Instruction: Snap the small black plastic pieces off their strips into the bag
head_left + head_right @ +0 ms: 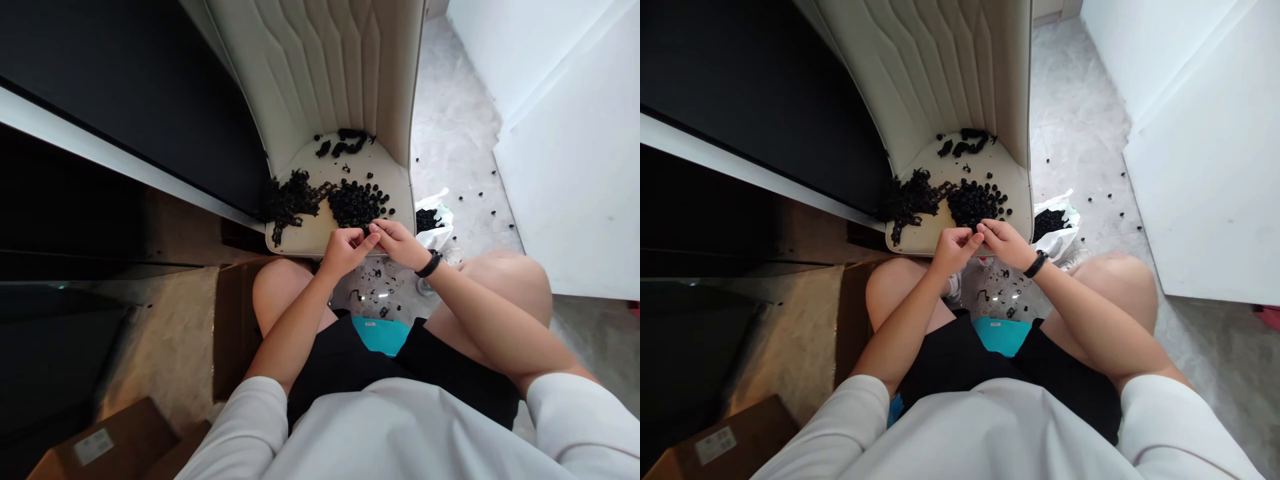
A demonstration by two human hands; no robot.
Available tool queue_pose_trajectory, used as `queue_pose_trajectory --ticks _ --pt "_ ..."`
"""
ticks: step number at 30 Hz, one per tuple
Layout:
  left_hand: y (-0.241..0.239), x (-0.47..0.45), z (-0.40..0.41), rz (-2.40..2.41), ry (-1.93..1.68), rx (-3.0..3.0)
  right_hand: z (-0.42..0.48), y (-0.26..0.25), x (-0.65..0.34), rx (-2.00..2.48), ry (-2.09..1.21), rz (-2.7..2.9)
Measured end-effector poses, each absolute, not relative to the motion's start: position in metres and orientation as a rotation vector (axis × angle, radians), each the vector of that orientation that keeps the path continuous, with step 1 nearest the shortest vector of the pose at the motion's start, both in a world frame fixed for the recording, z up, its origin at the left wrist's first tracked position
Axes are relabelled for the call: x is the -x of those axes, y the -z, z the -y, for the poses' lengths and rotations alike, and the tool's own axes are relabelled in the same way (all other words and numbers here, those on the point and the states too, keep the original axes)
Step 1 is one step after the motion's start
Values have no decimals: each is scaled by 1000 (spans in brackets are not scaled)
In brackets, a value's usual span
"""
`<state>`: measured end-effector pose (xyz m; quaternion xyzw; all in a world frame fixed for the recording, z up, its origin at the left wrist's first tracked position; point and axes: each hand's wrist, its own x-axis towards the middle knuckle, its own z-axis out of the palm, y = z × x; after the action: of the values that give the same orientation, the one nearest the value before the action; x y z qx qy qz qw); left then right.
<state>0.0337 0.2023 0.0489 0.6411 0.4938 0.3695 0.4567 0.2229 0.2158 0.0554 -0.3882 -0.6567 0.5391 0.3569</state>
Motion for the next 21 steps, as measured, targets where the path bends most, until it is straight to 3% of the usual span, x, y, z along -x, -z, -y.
queue_pose_trajectory --ticks 5,12,17,21 --pt "-47 -30 -205 -1124 -755 -1248 -213 -52 -224 944 -1573 1637" --pt "-58 -13 -205 -784 -700 -1240 -204 -63 -227 696 -1967 1071" --pt "-67 -8 -203 -554 -682 -1281 -201 -79 -234 650 -1967 979" --pt "-81 5 -215 -649 -681 -1490 -210 -82 -248 685 -1854 1335"
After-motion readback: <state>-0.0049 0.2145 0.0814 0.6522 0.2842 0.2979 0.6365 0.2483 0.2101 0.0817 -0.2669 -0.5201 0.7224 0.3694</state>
